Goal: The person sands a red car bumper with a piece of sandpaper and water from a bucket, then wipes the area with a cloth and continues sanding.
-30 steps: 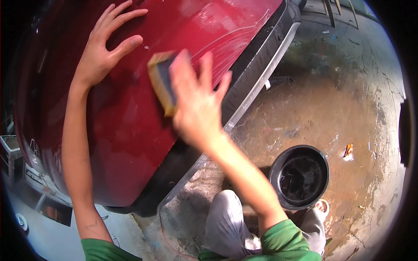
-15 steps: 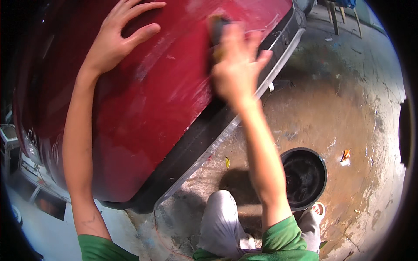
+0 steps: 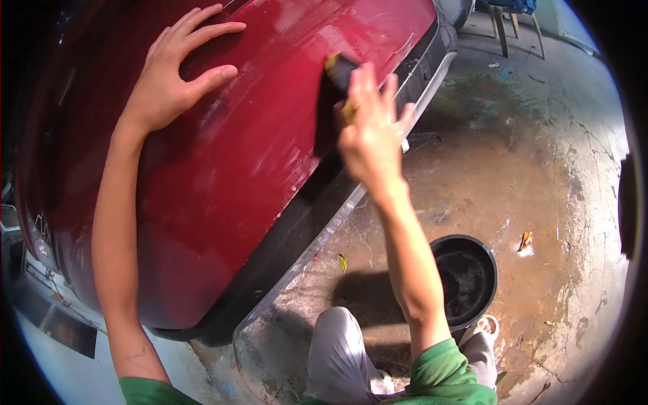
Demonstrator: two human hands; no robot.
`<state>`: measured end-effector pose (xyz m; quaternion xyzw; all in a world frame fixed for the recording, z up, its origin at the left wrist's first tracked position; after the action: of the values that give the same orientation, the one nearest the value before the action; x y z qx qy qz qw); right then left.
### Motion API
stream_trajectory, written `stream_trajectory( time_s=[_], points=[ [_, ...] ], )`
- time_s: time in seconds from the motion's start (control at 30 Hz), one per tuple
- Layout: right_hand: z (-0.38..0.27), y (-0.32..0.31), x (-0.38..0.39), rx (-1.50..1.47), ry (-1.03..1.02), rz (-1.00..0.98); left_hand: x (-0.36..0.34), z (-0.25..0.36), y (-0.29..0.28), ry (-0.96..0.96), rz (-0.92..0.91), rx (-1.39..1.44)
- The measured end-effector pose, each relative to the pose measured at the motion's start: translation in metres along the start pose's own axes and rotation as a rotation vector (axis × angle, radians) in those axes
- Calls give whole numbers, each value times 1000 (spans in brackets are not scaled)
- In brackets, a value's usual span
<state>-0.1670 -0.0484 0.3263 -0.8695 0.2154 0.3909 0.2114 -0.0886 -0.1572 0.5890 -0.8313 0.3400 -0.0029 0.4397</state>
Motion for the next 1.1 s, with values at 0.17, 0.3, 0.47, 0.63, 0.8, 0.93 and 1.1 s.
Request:
stream_trajectory(
  time_s=[0.17, 0.3, 0.47, 0.63, 0.8, 0.93, 1.1],
  points=[
    [40, -29, -36, -221, 92, 273, -2, 5, 1, -11, -8, 51],
    [-78, 4, 48, -210, -32, -145, 7, -3, 0, -27, 1, 15],
    [-76, 1, 61, -234, -77, -143, 2, 1, 0, -35, -7, 98],
    [6, 8, -3, -25, 76, 43, 0, 7, 0, -32, 5, 76],
    [-94, -2, 102, -165, -28, -150, 6, -2, 0, -16, 5, 61],
    [-4, 16, 30, -21, 42, -18, 6, 8, -7, -14, 7, 13],
    [142, -45, 7, -408, 808, 208, 8, 43, 31, 34, 81, -335]
  ],
)
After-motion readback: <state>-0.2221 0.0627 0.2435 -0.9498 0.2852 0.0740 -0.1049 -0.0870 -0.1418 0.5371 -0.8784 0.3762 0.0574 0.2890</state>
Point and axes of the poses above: each hand's wrist, its own x-axis away from the middle knuckle, its own y-axis out of the palm, z = x × y, the point moved 4 cm from there along -x, towards the middle knuckle, and after that the axes turned 5 degrees about x, right-handed, at the moved point
